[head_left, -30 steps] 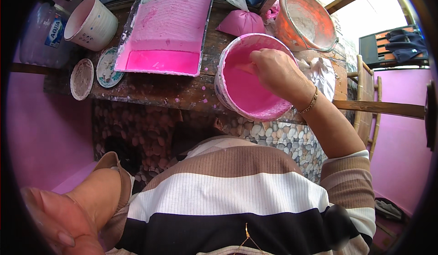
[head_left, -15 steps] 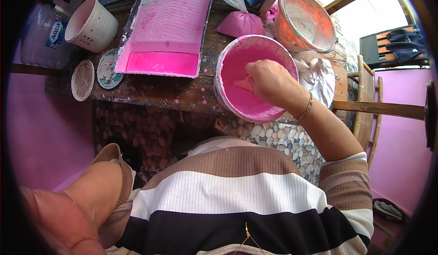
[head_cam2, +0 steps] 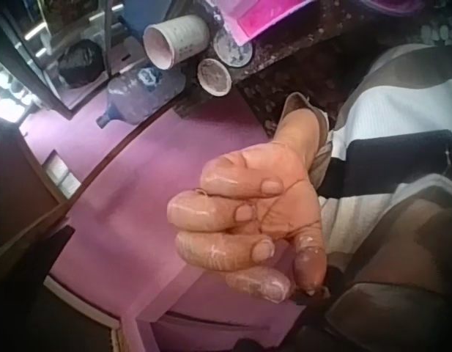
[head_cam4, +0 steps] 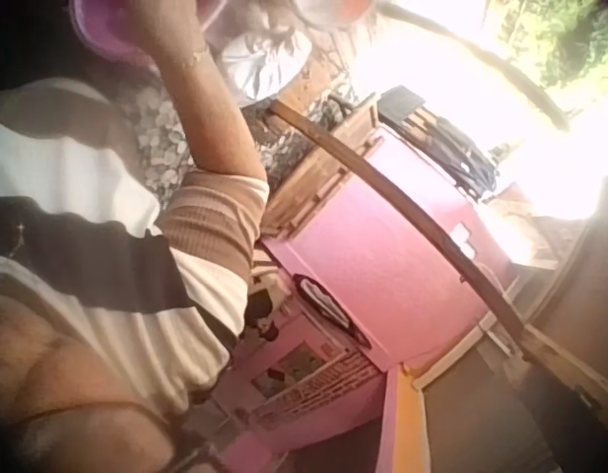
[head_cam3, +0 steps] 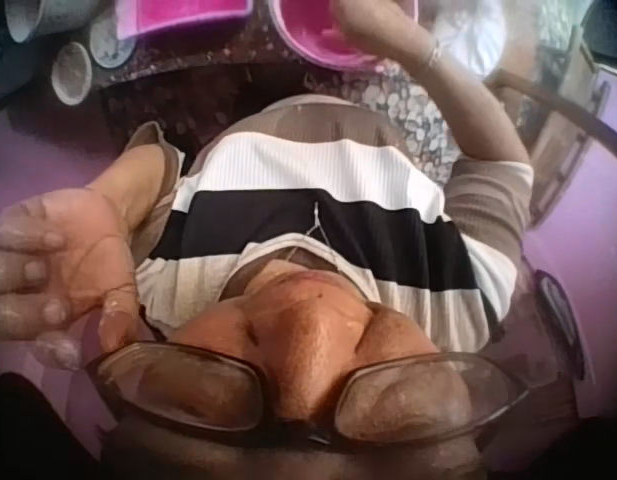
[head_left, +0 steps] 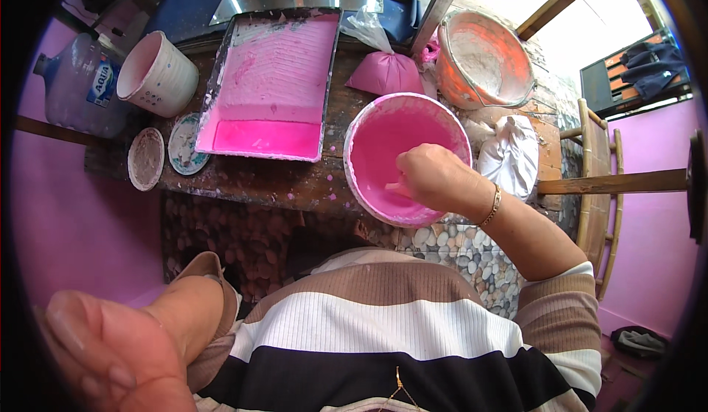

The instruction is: The person mixes pink paint in a bucket using a brush and a scraper, adds white powder from a bag, and stirs the mixture thoroughly. The person also handles a small bag containing pink powder and picks up a separate bucket containing two fish-shaped objects.

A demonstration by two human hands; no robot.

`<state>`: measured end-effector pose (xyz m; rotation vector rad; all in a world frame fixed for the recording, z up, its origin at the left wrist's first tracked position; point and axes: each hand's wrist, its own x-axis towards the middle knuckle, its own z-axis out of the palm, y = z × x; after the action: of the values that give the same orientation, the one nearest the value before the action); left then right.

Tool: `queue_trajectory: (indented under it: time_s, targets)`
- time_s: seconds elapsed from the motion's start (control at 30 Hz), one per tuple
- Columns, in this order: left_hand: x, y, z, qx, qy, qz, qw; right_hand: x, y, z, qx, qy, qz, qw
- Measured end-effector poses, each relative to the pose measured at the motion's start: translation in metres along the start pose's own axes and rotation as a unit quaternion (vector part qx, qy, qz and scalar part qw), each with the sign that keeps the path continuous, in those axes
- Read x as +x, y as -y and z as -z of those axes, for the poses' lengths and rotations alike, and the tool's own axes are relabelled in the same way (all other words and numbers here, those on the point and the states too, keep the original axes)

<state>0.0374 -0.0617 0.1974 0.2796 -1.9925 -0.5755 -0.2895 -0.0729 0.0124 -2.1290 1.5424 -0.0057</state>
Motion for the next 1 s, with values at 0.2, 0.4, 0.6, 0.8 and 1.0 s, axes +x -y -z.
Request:
queue_trajectory:
  time_s: [0.2, 0.4, 0.6, 0.8, 1.0]
  targets:
    - [-0.041, 0.042, -0.013, -0.091, -0.103, 0.033, 0.99, 0.022, -0.002, 0.002, 0.012, -0.147, 0.013, 0.989]
    - [-0.075, 0.105, -0.038, -0.119, -0.179, 0.248, 0.945, 0.011, -0.027, 0.003, -0.077, -0.139, -0.023, 0.987]
    - [-0.112, 0.197, -0.065, -0.215, -0.177, 0.553, 0.785, 0.004, 0.015, 0.007, -0.005, 0.017, 0.003, 1.0]
    - [-0.104, 0.258, -0.112, -0.265, -0.046, 0.618, 0.739, 0.037, 0.008, -0.003, -0.06, -0.108, -0.005, 0.992]
    - [-0.074, 0.275, -0.153, -0.3, 0.051, 0.614, 0.728, 0.017, 0.002, 0.009, -0.061, -0.037, -0.098, 0.993]
